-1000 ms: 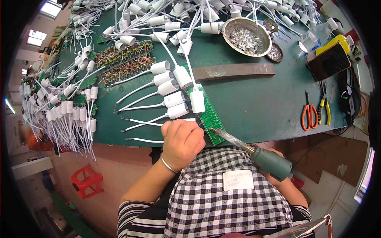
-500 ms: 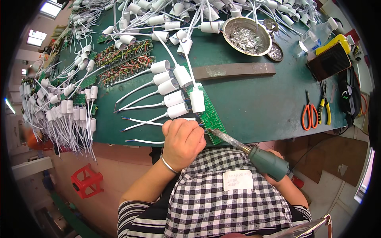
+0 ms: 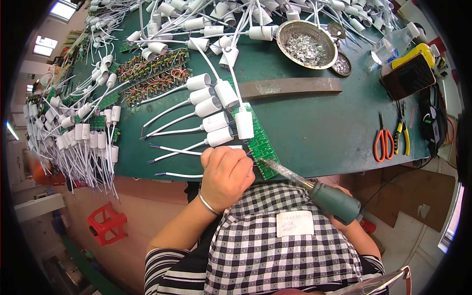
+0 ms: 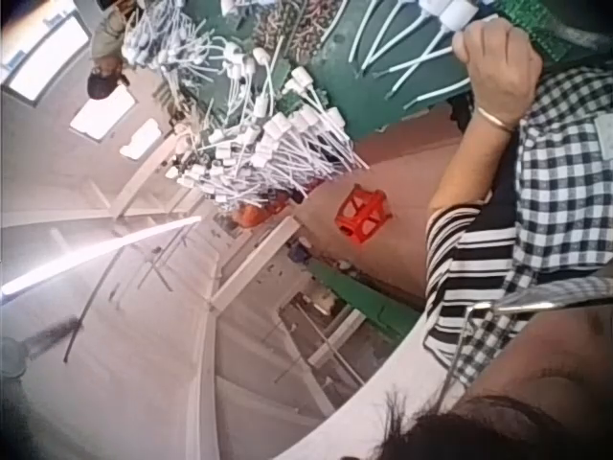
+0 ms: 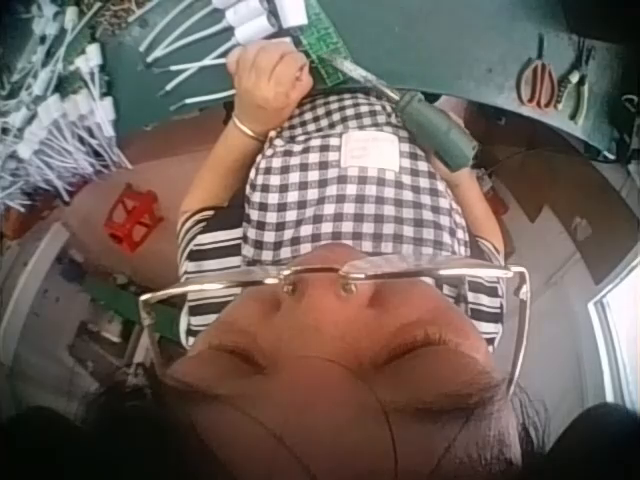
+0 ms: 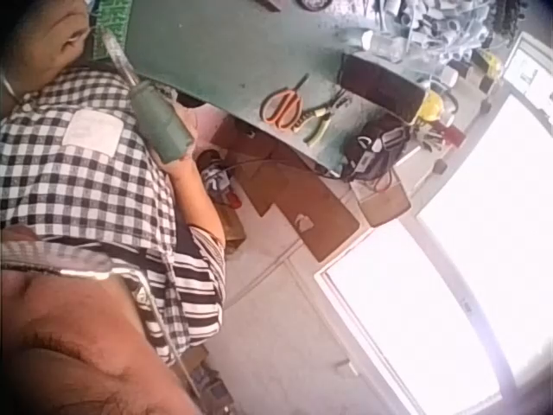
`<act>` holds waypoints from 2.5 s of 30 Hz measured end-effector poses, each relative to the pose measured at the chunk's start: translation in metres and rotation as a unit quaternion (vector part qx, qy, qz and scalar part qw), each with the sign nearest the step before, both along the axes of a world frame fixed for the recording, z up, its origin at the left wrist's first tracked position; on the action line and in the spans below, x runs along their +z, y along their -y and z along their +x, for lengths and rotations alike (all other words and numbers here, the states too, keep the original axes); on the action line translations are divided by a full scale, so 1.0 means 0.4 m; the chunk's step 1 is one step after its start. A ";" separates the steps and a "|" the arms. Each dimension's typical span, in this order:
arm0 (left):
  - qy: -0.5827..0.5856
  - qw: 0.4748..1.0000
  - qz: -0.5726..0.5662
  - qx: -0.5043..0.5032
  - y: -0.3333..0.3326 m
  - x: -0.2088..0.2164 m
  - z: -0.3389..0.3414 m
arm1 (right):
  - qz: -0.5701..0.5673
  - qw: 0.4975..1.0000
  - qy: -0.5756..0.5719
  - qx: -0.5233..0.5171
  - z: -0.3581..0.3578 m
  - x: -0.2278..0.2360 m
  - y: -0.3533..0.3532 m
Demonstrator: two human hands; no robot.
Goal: The person solders wires and light bulb sockets onto green circuit boards using a soldering iron and solder.
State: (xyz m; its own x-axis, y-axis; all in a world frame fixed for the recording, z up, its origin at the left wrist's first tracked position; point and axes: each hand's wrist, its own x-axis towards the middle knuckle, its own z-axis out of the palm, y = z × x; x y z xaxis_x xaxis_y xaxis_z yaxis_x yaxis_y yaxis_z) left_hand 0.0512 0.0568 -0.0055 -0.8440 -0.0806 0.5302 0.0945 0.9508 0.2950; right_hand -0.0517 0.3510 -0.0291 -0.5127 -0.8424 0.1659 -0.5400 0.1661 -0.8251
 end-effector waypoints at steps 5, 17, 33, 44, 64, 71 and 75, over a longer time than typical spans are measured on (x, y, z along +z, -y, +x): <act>0.002 1.000 0.002 -0.003 0.000 0.000 -0.001 | -0.023 0.999 0.004 0.027 -0.005 -0.039 -0.025; 0.004 1.000 0.006 -0.009 0.003 0.001 0.001 | 0.013 0.991 0.121 -0.048 -0.002 0.039 0.021; 0.041 0.996 0.014 -0.073 0.032 0.019 0.008 | 0.019 0.982 0.182 -0.045 0.000 0.038 0.024; 0.012 0.997 0.073 -0.023 0.012 0.005 -0.001 | 0.062 0.991 0.107 -0.056 0.000 0.061 0.032; 0.042 0.999 0.026 0.006 0.011 0.008 -0.001 | 0.056 0.998 -0.017 -0.002 0.005 0.017 0.010; 0.040 0.999 0.025 0.006 0.010 0.004 -0.001 | 0.034 0.999 -0.029 0.019 0.002 0.015 0.013; 0.040 0.999 0.024 0.007 0.009 0.001 -0.001 | 0.012 0.999 -0.017 -0.030 0.009 0.038 0.017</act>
